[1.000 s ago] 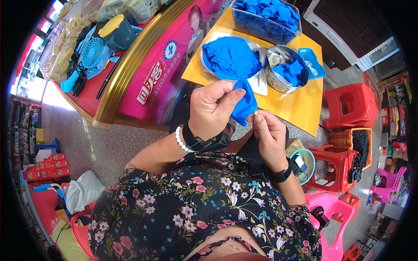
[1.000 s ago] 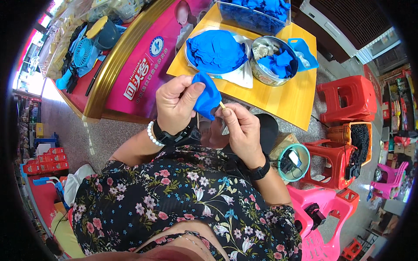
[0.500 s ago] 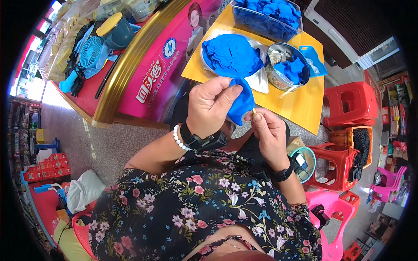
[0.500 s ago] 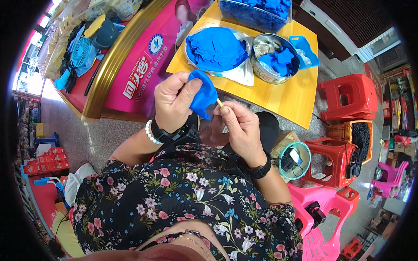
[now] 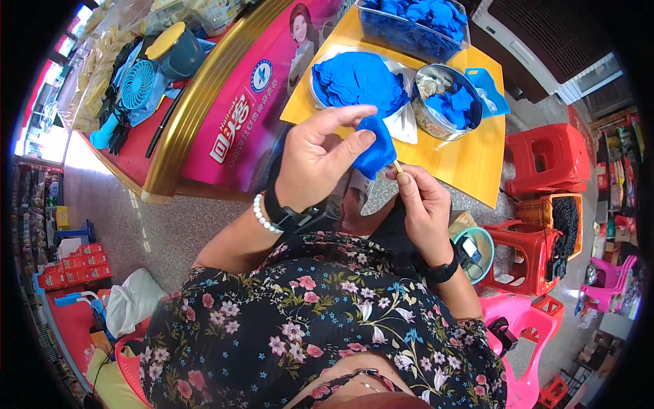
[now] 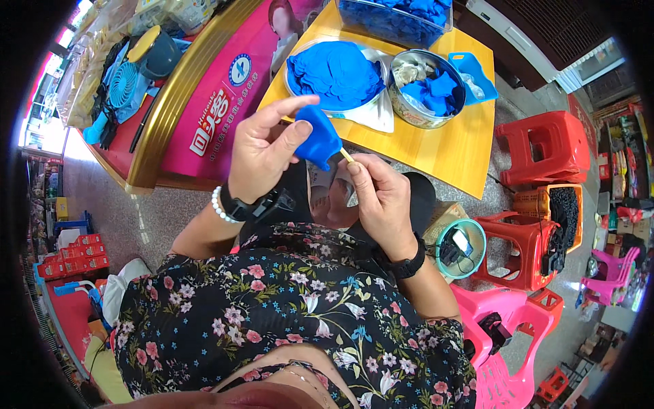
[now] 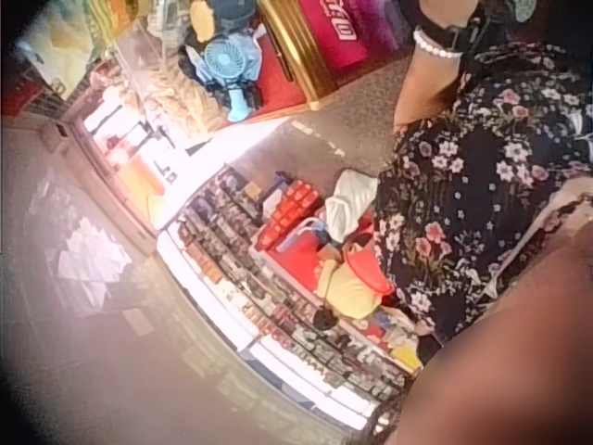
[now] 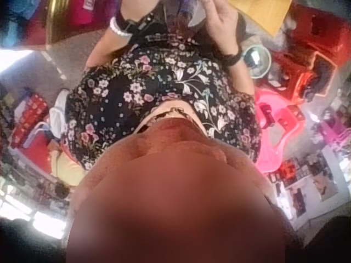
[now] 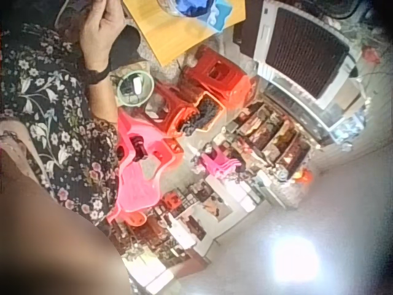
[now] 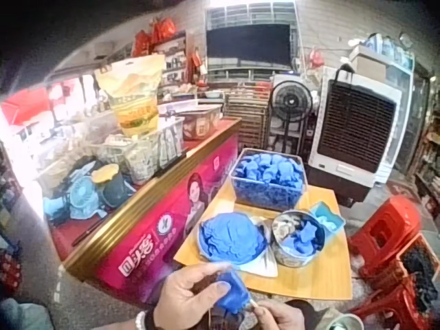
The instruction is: Use a wooden stick to shape and fold pieces of blue fabric.
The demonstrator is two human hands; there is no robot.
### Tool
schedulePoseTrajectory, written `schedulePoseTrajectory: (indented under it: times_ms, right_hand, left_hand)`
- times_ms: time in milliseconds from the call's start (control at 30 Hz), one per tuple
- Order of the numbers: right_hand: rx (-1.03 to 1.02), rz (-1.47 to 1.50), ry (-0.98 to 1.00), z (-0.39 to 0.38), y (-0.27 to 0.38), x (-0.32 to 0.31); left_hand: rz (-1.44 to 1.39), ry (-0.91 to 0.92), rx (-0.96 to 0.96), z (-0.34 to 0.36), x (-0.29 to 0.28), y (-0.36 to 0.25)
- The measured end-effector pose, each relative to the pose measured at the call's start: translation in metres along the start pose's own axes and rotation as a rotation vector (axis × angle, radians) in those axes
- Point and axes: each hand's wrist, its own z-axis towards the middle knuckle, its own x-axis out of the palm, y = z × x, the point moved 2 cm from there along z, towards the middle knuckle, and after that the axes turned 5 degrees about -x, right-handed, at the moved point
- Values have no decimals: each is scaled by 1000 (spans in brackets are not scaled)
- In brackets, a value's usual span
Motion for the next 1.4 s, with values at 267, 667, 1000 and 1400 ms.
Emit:
schedulePoseTrajectory:
  times_ms: [267,667,1000,1400]
  right_hand:
    - [-121,-146,-7,0,0,3]
    - [106,295,145,-6,5,3]
    - [116,242,-46,-4,-1,-18]
    - [198,397,-21,25,21,-13]
  left_hand:
    - [-289,149,-251,2,-4,1]
    - [-387,14,-34,4,3,5]
    - [-207,30,-133,14,-6,4]
    - [-111,230,-220,1,24,17]
